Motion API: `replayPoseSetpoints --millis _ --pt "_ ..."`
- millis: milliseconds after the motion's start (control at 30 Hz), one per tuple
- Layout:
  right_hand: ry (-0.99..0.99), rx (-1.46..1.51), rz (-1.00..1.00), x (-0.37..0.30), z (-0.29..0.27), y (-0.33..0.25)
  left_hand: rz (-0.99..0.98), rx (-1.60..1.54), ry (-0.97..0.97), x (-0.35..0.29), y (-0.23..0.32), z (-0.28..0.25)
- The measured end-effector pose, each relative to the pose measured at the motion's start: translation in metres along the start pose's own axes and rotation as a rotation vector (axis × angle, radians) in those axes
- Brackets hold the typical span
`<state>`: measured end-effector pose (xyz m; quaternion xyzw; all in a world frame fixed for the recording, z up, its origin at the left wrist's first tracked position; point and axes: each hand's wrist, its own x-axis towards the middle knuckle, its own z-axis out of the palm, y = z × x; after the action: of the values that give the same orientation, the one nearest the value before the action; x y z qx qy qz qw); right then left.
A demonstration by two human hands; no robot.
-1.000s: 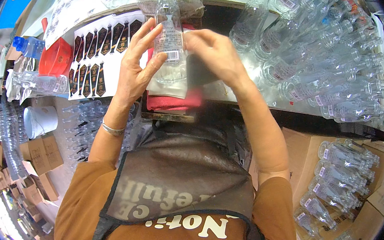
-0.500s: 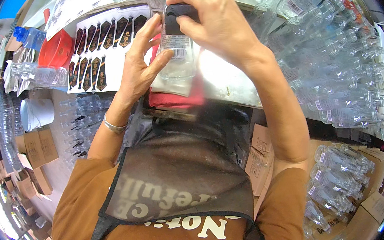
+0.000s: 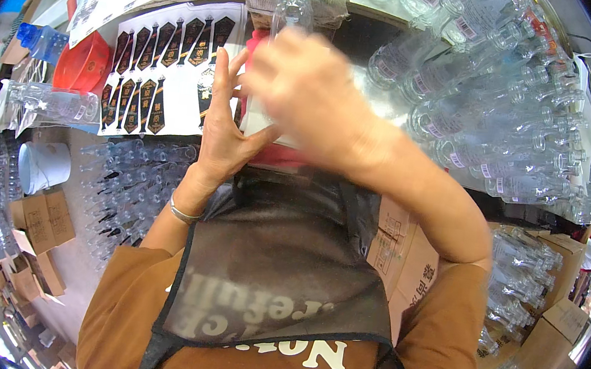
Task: The person repeatedly picks up clear plastic bottles, applies a label to each bottle using a handheld applicator, and places the labeled bottles into a cardboard box. The process is repeated for multiple bottles throughout the clip.
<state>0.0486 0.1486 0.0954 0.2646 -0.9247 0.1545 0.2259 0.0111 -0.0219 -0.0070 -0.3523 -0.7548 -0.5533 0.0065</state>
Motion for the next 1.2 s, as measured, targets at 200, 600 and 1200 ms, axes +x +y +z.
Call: replayPoseSetpoints --millis 200,600,1200 --pt "0.064 -0.085 0.329 0.029 0.005 0.065 0.000 0.051 -0.003 0.001 0.008 -0.001" --pt "0.245 0.166 0.210 -0.023 0.003 0.056 -0.110 -0.160 -0.062 -0.003 -0.002 -0.007" --pt "0.279 0.294 0.404 -0.053 0.005 0.053 -0.126 -0.037 -0.058 -0.005 0.014 -0.001"
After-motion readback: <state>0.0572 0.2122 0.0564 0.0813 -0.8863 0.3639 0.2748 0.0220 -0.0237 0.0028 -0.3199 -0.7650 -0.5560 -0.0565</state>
